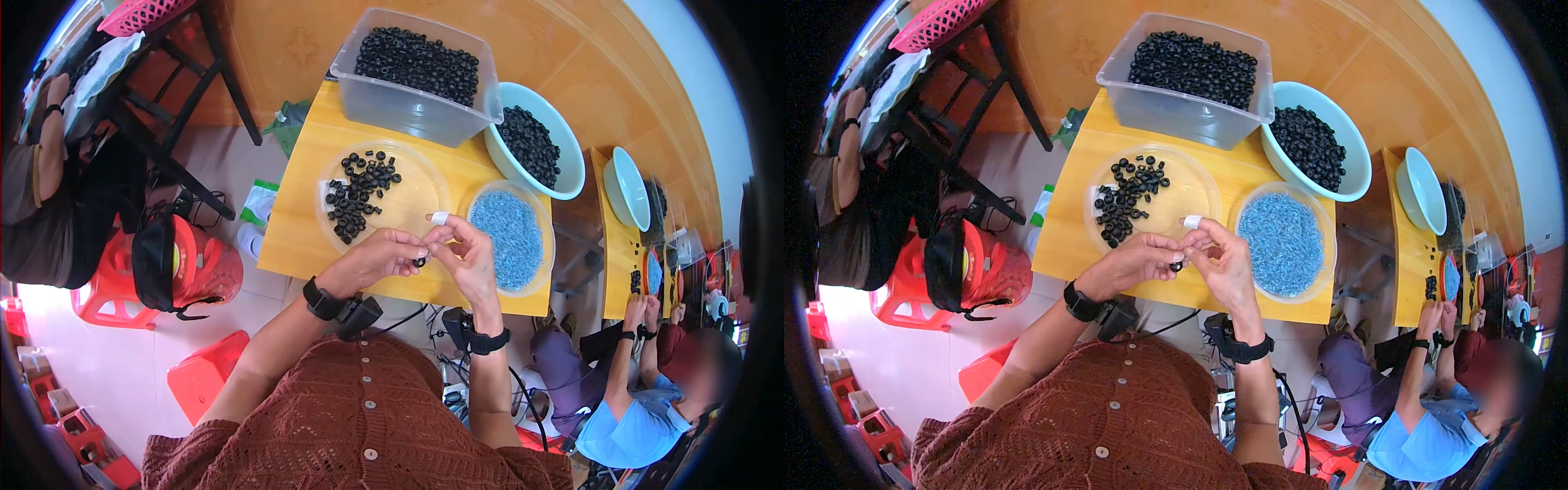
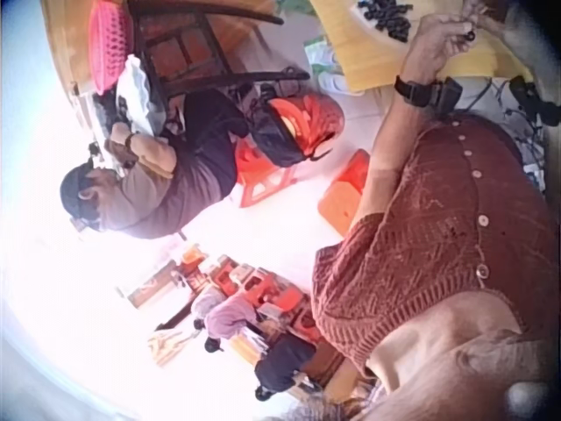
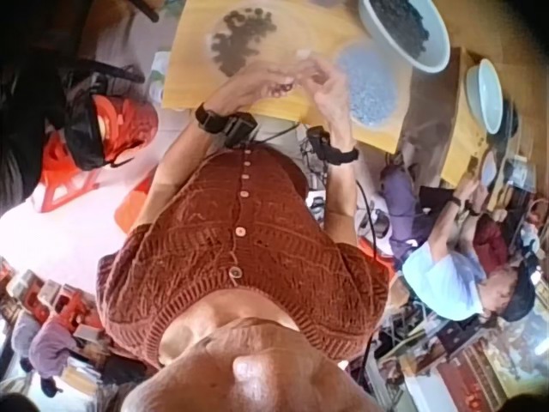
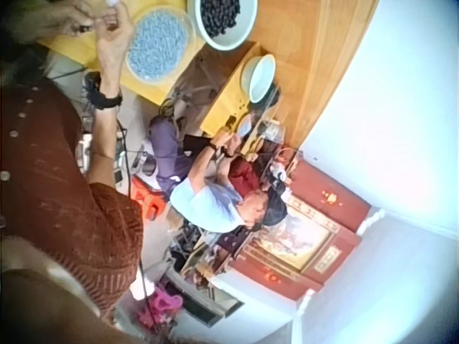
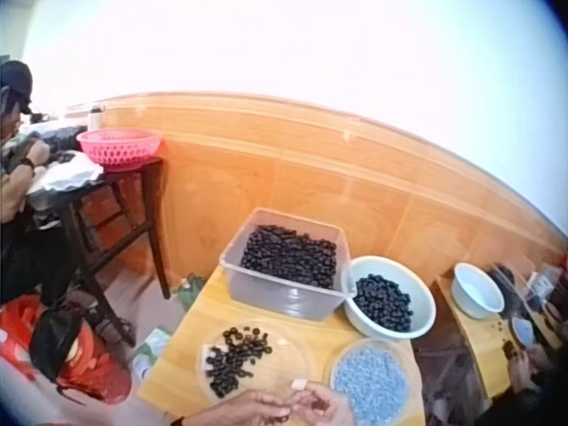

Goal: Assembling black plastic rings with small white components in a workshop environment.

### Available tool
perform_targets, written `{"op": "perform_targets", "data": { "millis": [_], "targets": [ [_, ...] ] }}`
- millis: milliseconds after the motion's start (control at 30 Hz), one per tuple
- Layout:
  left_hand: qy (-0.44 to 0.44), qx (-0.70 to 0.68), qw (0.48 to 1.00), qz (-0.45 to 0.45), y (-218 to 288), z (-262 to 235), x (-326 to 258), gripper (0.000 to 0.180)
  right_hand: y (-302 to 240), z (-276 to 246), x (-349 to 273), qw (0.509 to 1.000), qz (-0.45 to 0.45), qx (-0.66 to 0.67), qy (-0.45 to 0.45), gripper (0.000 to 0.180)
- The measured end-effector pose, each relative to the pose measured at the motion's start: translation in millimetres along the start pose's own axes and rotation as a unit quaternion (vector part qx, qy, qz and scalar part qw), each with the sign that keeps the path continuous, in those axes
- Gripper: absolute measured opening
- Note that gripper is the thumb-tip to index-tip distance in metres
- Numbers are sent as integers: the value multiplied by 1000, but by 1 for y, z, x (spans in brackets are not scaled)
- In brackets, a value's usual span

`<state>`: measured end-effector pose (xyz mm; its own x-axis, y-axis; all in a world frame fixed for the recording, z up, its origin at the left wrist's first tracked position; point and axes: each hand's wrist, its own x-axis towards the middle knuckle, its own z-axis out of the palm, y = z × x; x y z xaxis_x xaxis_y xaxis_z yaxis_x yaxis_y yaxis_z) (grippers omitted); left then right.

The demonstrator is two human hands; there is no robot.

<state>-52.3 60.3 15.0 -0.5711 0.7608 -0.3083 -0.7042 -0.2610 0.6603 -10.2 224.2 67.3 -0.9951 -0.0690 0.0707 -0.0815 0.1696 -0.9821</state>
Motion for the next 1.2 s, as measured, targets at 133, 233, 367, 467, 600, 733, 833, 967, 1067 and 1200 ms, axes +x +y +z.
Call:
{"op": "perform_targets", "data": {
  "millis": [133,233,367,467,600,733,833,967,1067,1200],
  "targets": [
    [4,-35,999,2,1,0,-9,14,-6,2,-7,999,-7,-19,31,35],
    [6,-30,1000,1,0,-2,-13,13,-4,1,-14,991,-64,-119,8,34],
    [-7,-37,999,-10,-4,-7,-13,12,-8,5,-17,969,-111,-218,-21,30],
    [-20,-46,999,-17,-3,-6,-15,12,-10,4,-19,952,-135,-271,-37,27],
    [-29,-22,999,-25,-3,-5,-21,14,-11,5,-22,952,-127,-274,-53,22],
    [-18,-21,999,-20,-5,-5,-22,15,-11,7,-24,961,-120,-246,-38,19],
    [15,17,1000,12,-3,-2,-29,19,-6,8,-23,960,-130,-247,1,21],
    [48,-5,999,6,-4,-9,-39,20,0,10,-24,953,-125,-273,25,14],
    [62,-25,998,9,-7,-17,-43,20,8,14,-23,947,-127,-294,35,13],
    [77,-52,996,18,-10,-23,-46,18,11,18,-23,937,-135,-319,46,9]
  ]
}}
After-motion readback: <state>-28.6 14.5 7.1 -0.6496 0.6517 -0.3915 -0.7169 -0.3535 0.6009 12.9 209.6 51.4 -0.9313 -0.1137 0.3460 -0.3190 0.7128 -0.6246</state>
